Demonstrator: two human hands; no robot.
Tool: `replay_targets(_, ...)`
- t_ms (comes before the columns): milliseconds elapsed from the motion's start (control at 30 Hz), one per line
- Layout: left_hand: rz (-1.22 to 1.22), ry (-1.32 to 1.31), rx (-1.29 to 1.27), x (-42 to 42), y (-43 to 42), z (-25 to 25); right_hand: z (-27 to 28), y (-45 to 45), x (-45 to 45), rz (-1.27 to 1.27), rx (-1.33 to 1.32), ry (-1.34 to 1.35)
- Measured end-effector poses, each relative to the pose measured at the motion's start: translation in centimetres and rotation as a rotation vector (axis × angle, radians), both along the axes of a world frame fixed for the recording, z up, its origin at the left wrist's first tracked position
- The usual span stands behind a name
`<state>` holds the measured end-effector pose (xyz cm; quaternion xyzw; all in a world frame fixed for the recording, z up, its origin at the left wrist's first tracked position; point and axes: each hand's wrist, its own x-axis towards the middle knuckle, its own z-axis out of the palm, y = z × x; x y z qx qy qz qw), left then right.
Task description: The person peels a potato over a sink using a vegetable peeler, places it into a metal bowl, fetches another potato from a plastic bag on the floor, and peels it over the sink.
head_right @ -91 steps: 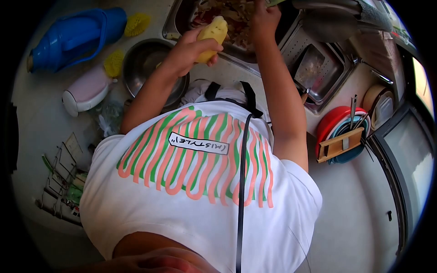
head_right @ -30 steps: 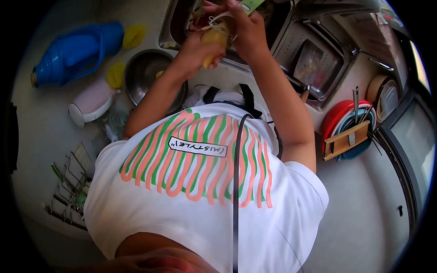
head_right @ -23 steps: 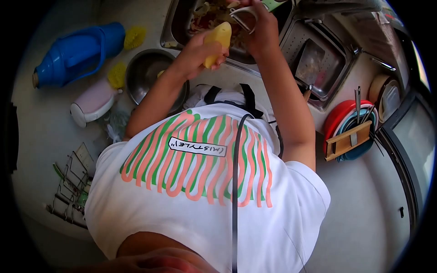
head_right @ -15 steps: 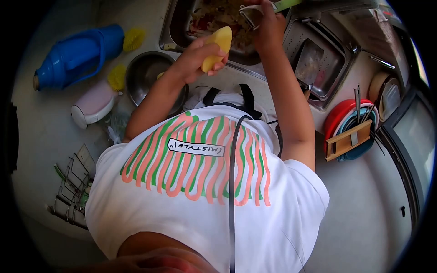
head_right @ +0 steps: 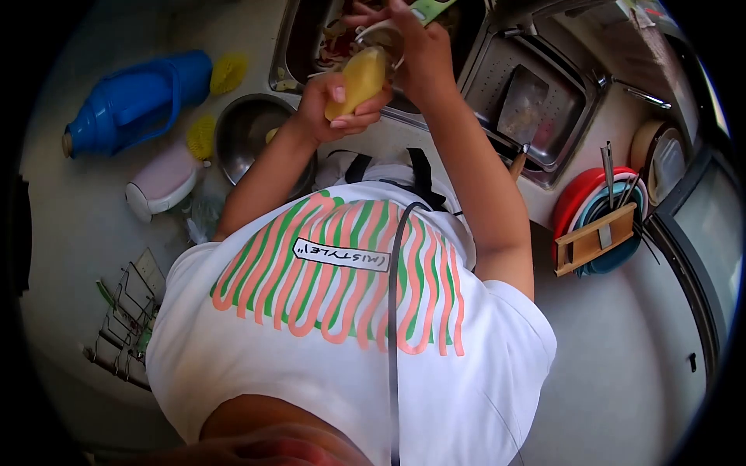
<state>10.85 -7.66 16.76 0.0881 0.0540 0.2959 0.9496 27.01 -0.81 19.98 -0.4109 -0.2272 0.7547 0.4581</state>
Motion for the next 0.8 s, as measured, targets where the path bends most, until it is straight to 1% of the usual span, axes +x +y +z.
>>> replay_targets(67,0.050,-0.017,-0.025,0.0,-0.8,0.4,-5.7,2.1,2.1,-0.175,-0.039,-0.097)
replay_targets(100,0.036,-0.010,0.020,-0.1,-0.8,0.8,-5.4,2.6,2.5,-0.165,-0.054,0.027)
replay_targets(167,0.128,0.124,0.063,-0.1,-0.8,1.2,-4.8,2.8,2.8,-0.082,-0.092,0.055)
replay_targets(200,0.175,0.192,0.073,0.0,-1.4,1.6,-2.7,2.1,2.8,-0.038,-0.122,0.067)
replay_targets(233,0.184,0.311,0.100,-0.4,-1.2,1.7,0.2,1.3,1.1,-0.109,-0.131,0.045)
replay_targets(267,0.279,0.556,0.127,-0.2,-1.7,2.4,-0.8,1.2,1.4,-0.036,-0.024,-0.060)
replay_targets(333,0.483,1.058,0.159,0.2,-3.4,4.2,-5.8,1.1,2.4,0.125,0.201,-0.255)
replay_targets(367,0.615,1.068,0.122,-0.9,-4.7,3.2,-8.4,1.5,3.1,0.316,0.353,-0.611)
replay_targets(400,0.727,1.106,0.092,-2.3,-6.1,3.1,-9.2,1.3,2.8,0.308,0.290,-0.559)
replay_targets(433,0.872,1.219,0.059,-4.2,-7.9,1.7,-9.7,1.3,2.3,0.296,0.227,-0.510)
replay_targets(467,0.923,1.282,-0.068,-6.0,-9.4,1.8,-10.4,1.2,2.1,0.282,0.161,-0.465)
replay_targets(500,0.963,1.469,-0.167,-7.5,-10.8,2.1,-12.7,1.6,2.1,0.425,0.151,-0.576)
replay_targets(567,1.031,1.719,-0.221,-10.5,-13.8,0.9,-15.5,1.6,-0.6,0.671,0.198,-0.548)
replay_targets(600,0.917,1.837,-0.322,-13.0,-16.1,-1.4,-15.9,1.6,-2.2,0.793,0.224,-0.533)
replay_targets(667,0.764,2.029,-0.388,-15.7,-18.8,-3.9,-13.6,0.1,-7.3,0.912,0.468,-0.712)
replay_targets(700,0.664,2.138,-0.313,-15.9,-19.3,-3.7,-14.6,-0.6,-9.2,0.930,0.626,-0.779)
replay_targets(767,0.453,2.338,-0.164,-15.6,-20.1,-3.4,-18.5,-1.3,-12.8,0.952,0.959,-0.897)
replay_targets(800,0.343,2.420,-0.065,-15.6,-20.5,-3.7,-19.8,-1.4,-14.5,0.930,1.019,-0.924)
